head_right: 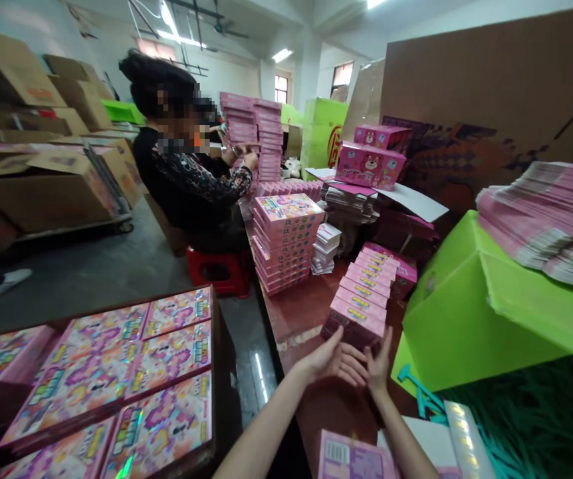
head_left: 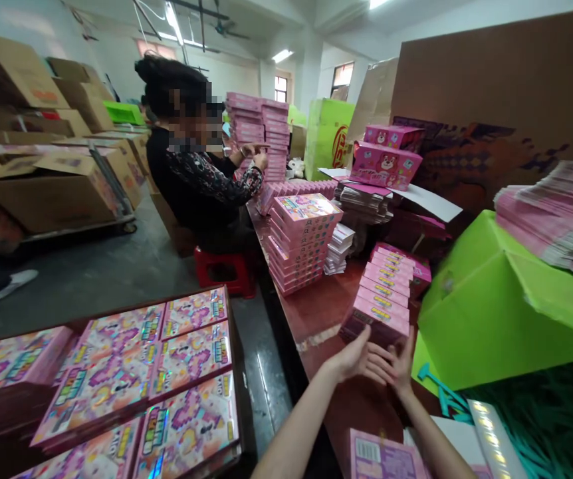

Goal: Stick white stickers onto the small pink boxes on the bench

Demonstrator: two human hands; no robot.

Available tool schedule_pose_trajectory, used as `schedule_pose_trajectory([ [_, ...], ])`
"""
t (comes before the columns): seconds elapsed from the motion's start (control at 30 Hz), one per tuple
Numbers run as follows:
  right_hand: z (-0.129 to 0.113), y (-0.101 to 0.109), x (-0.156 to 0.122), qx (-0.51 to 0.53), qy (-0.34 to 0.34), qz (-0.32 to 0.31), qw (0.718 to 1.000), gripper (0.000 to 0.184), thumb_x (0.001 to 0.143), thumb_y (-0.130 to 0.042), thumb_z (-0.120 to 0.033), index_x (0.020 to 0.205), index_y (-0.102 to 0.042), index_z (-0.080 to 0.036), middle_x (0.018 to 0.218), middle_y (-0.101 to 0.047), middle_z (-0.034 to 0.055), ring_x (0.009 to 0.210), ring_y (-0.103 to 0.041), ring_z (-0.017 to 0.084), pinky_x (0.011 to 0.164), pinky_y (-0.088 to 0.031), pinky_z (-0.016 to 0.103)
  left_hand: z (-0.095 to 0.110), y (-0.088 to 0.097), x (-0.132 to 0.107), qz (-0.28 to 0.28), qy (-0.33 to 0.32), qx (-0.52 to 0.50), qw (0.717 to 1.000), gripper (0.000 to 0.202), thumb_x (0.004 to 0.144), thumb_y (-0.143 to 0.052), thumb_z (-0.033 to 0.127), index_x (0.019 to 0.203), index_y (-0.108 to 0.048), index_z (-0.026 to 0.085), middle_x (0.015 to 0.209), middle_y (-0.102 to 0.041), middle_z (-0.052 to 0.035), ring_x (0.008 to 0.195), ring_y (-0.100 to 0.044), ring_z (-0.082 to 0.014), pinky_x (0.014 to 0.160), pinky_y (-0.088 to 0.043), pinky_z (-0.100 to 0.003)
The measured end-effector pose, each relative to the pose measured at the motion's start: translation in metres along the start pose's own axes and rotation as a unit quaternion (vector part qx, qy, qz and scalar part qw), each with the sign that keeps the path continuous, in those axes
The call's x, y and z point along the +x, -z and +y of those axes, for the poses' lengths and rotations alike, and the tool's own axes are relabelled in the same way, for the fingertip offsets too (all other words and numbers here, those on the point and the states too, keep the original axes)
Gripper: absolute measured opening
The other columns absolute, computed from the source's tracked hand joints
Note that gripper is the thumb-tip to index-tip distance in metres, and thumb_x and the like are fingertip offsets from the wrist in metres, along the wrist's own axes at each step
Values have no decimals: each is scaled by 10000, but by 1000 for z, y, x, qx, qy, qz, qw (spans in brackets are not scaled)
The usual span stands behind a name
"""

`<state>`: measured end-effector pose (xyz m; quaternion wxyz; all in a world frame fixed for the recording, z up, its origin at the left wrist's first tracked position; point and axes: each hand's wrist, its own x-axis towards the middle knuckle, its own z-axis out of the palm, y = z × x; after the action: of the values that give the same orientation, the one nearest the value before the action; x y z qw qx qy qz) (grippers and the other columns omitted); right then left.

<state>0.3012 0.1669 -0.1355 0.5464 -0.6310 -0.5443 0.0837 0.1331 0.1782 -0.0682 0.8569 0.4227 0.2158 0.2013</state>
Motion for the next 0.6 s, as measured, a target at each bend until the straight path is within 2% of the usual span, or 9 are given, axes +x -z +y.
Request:
schedule_pose_trajectory([
  [0.03,-7,11,9,17,19,33,999,767,847,-335,-602,1480,-173,-199,1459,-373,168,1343,-393,304,1010,-417,501,-10,11,-2,25,30,-70,997,1072,706,-100,872,1185,-540,20,1008,-671,-276,892,-677,-332,864,-460,-529],
  [0.07,-16,21,24,29,41,74,996,756,855,-347,-583,1470,-204,-168,1460,-367,172,1352,-377,304,1045,-380,506,-16,22,-1,36,47,-134,989,1118,696,-60,873,1285,-442,3,1073,-643,-296,933,-665,-349,881,-434,-555],
  [0.13,-36,35,67,18,86,140,986,625,857,-436,-516,1356,-425,-141,1362,-483,168,1281,-455,298,1064,-353,496,-18,38,5,13,39,-251,967,1160,698,-73,866,1393,-253,-45,1214,-553,-337,1069,-606,-384,936,-373,-583],
  [0.17,-46,37,94,-18,110,140,984,516,852,-474,-485,1237,-547,-149,1251,-572,150,1196,-521,288,1048,-368,483,-15,43,10,-16,21,-302,953,1174,699,-111,862,1409,-196,-70,1270,-500,-354,1135,-563,-402,961,-348,-585],
  [0.23,-61,27,153,-90,155,87,980,429,858,-473,-462,1103,-629,-147,1124,-638,137,1088,-568,272,998,-404,454,-6,49,19,-61,-9,-377,924,1173,703,-221,835,1423,-149,-89,1348,-412,-365,1219,-487,-429,989,-324,-575],
  [0.27,-65,17,181,-130,168,39,976,433,858,-466,-453,1098,-633,-133,1120,-641,147,1082,-566,272,992,-405,443,-1,50,23,-63,-17,-403,913,1138,715,-275,800,1434,-146,-72,1375,-389,-350,1234,-470,-435,989,-330,-566],
  [0.37,-60,-24,241,-295,135,-117,939,525,857,-470,-423,1228,-560,-63,1291,-543,209,1231,-455,319,1035,-337,466,10,52,33,-36,-2,-454,890,921,784,-365,627,1463,-190,30,1415,-396,-265,1251,-456,-421,955,-383,-555],
  [0.47,-42,-54,263,-378,78,-174,906,554,884,-436,-442,1268,-533,-54,1327,-509,228,1228,-453,344,1017,-330,485,16,53,37,-55,3,-493,868,735,828,-393,457,1449,-284,79,1408,-447,-205,1292,-424,-383,953,-409,-557],
  [0.6,-28,-57,271,-393,68,-191,897,581,903,-389,-501,1307,-515,-103,1371,-484,191,1216,-468,334,1016,-330,462,22,56,39,-91,13,-531,843,678,836,-405,407,1423,-345,72,1417,-447,-196,1344,-353,-386,980,-396,-586],
])
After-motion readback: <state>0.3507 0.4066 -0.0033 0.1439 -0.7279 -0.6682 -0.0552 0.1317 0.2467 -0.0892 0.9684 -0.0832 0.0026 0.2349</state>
